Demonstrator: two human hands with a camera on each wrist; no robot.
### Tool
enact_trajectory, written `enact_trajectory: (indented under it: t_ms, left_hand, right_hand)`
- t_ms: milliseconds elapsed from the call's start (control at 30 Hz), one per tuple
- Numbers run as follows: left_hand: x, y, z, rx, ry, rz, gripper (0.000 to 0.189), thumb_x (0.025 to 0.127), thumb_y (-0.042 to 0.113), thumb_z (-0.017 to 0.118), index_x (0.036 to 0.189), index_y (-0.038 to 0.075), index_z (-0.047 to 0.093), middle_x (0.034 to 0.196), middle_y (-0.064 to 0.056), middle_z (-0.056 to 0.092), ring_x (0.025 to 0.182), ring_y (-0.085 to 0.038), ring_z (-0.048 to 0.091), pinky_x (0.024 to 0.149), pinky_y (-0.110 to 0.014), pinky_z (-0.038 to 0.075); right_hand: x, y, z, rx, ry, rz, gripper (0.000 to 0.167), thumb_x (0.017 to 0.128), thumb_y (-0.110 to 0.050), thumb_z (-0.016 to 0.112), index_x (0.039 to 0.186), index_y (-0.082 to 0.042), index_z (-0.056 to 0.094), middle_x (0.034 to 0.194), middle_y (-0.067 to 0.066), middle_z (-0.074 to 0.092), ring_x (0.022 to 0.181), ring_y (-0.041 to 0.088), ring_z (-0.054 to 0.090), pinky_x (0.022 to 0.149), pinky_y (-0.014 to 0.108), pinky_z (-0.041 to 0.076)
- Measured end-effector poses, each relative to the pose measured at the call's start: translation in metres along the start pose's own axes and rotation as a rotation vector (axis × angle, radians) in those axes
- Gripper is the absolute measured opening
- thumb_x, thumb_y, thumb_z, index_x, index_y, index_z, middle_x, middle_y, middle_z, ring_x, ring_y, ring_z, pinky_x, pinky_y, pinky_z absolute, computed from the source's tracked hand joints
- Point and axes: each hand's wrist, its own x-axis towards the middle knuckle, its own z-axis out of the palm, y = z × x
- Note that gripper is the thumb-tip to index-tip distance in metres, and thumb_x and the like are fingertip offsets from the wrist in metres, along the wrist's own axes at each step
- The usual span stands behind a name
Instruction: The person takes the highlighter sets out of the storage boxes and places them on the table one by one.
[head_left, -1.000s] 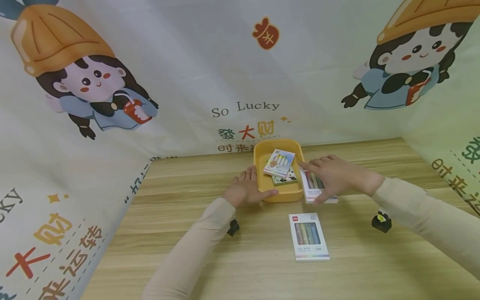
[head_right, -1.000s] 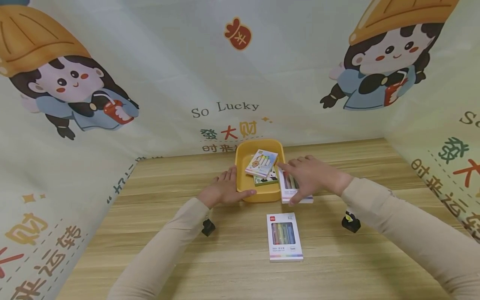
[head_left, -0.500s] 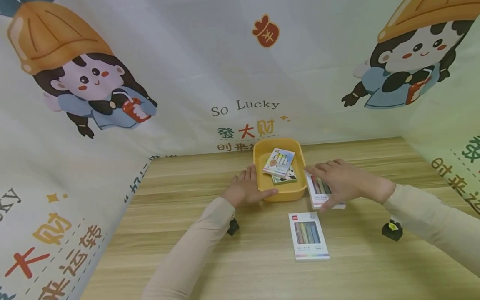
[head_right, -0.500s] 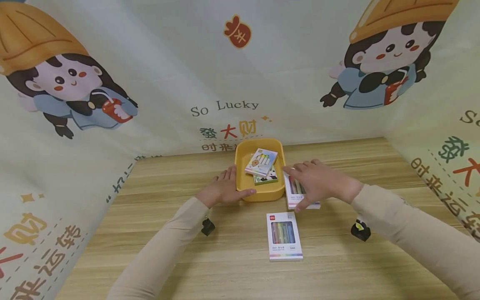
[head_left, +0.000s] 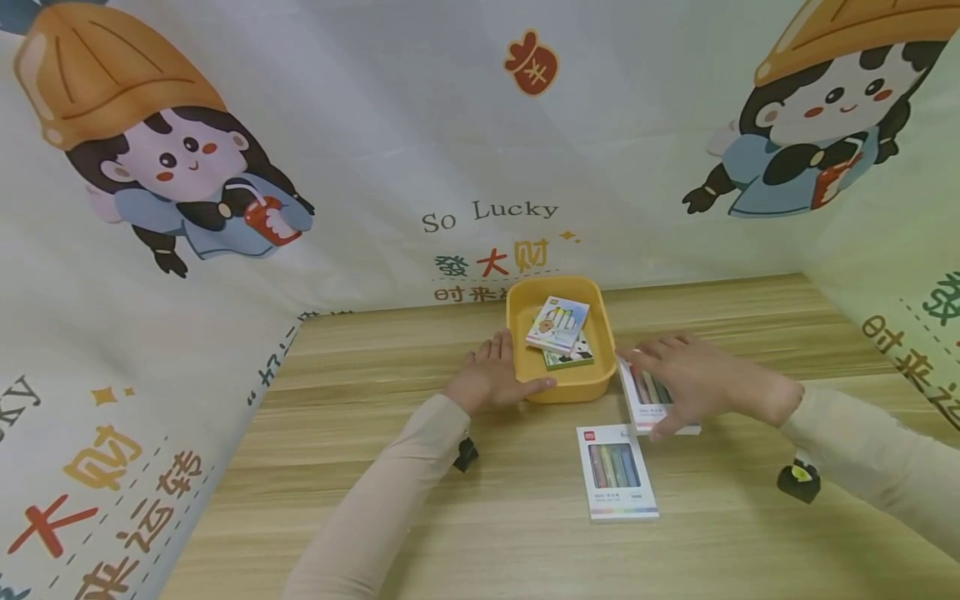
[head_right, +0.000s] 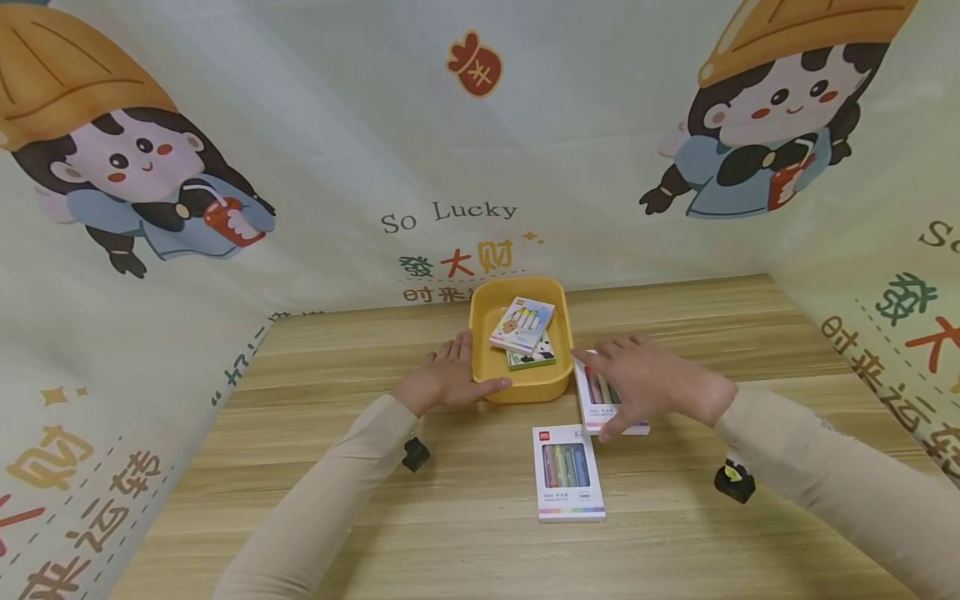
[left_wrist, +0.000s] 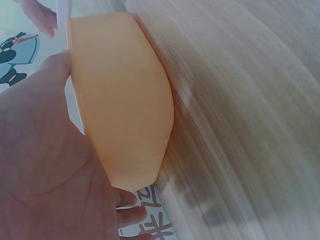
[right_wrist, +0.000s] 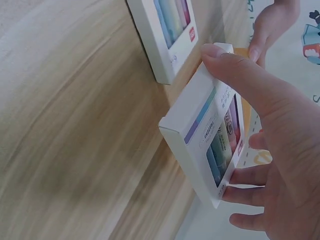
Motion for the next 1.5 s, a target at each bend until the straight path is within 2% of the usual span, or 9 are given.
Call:
enact_trajectory:
  t_ms: [267, 833, 1267, 1500]
  left_hand:
    - [-0.001, 0.0, -0.001, -0.006, 0.001, -0.003, 0.118, 0.084, 0.085, 0.037, 0.158, 0.004, -0.007, 0.169, -0.015, -0.001, 0.157, -0.034, 0.006, 0.128, -0.05, 0.011]
    - [-0.002, 0.002, -0.001, -0.021, -0.007, -0.005, 0.118, 0.085, 0.084, 0.038, 0.158, 0.003, -0.007, 0.168, -0.016, 0.0, 0.157, -0.034, 0.005, 0.128, -0.05, 0.011]
    - [-0.003, 0.002, -0.002, -0.018, -0.008, -0.011, 0.117, 0.085, 0.084, 0.037, 0.158, 0.003, -0.007, 0.168, -0.016, -0.001, 0.157, -0.035, 0.005, 0.128, -0.051, 0.01]
    - [-0.003, 0.002, -0.002, -0.022, -0.01, -0.014, 0.118, 0.085, 0.084, 0.038, 0.158, 0.003, -0.008, 0.168, -0.016, -0.001, 0.157, -0.034, 0.005, 0.128, -0.051, 0.01]
  right_hand:
    - [-0.01, -0.002, 0.001, -0.006, 0.022, -0.001, 0.113, 0.065, -0.07, 0.078, 0.152, -0.011, 0.037, 0.145, 0.024, 0.052, 0.132, 0.049, 0.049, 0.109, 0.069, 0.034]
    - [-0.024, -0.007, 0.005, -0.002, 0.001, 0.002, 0.114, 0.064, -0.072, 0.077, 0.152, -0.012, 0.037, 0.144, 0.025, 0.052, 0.131, 0.047, 0.051, 0.108, 0.07, 0.034]
    - [-0.033, -0.011, 0.013, 0.013, -0.013, -0.023, 0.116, 0.063, -0.076, 0.074, 0.152, -0.01, 0.037, 0.145, 0.029, 0.05, 0.132, 0.051, 0.048, 0.108, 0.071, 0.033]
    - [-0.037, -0.012, 0.021, 0.009, -0.005, -0.026, 0.116, 0.063, -0.076, 0.074, 0.152, -0.01, 0.037, 0.145, 0.027, 0.05, 0.131, 0.049, 0.049, 0.107, 0.071, 0.034]
